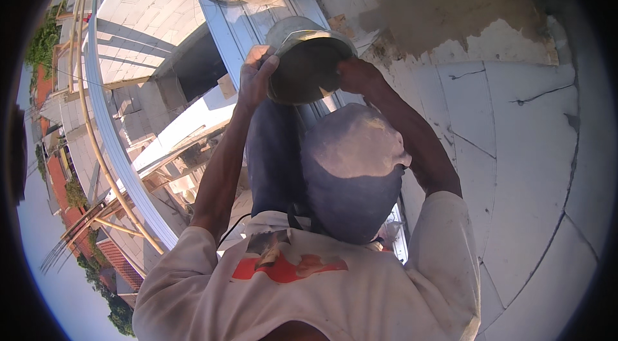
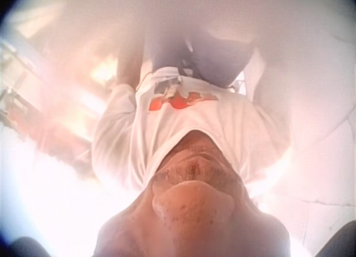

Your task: The person scoops wet cement from a bucket using a trowel and applies it to a tiled floor surface. They repeatedly smooth the cement over the tiles, working on a specific section of the floor while kneeling on a metal sheet.

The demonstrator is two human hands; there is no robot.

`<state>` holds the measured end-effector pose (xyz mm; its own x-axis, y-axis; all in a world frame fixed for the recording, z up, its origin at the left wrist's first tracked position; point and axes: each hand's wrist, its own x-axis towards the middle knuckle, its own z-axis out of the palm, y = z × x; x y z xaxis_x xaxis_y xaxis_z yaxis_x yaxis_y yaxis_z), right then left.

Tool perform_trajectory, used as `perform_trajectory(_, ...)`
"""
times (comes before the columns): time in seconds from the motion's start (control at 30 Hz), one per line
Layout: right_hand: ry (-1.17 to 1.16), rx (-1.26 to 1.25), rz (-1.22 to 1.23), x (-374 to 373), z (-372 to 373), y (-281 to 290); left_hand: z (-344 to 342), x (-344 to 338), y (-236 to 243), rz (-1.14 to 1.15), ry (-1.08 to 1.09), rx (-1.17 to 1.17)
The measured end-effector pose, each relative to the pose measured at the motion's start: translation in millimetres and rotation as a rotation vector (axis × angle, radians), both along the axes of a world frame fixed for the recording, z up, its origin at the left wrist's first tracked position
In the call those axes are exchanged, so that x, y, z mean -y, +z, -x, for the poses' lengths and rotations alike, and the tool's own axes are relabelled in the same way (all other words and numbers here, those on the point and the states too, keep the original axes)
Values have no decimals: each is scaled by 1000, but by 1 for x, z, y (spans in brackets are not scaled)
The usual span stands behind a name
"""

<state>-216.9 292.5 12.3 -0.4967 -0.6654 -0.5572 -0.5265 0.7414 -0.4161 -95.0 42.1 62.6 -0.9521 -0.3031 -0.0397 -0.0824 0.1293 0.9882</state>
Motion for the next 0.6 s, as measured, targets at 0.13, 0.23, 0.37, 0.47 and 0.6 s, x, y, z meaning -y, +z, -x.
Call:
perform_trajectory(0.13,-36,44,144,-10,-7,-35,-3,-1,-7,-130,-14,39)
perform_trajectory(0.23,-35,40,213,-8,-10,-48,3,2,-6,-149,-10,13)
perform_trajectory(0.37,-75,53,302,-5,-21,-46,5,8,-15,-25,-18,-25)
perform_trajectory(0.47,-102,51,411,-1,-36,-51,9,0,-16,-31,24,-44)
perform_trajectory(0.6,-123,160,560,6,-49,-32,6,-4,-11,-224,85,-22)
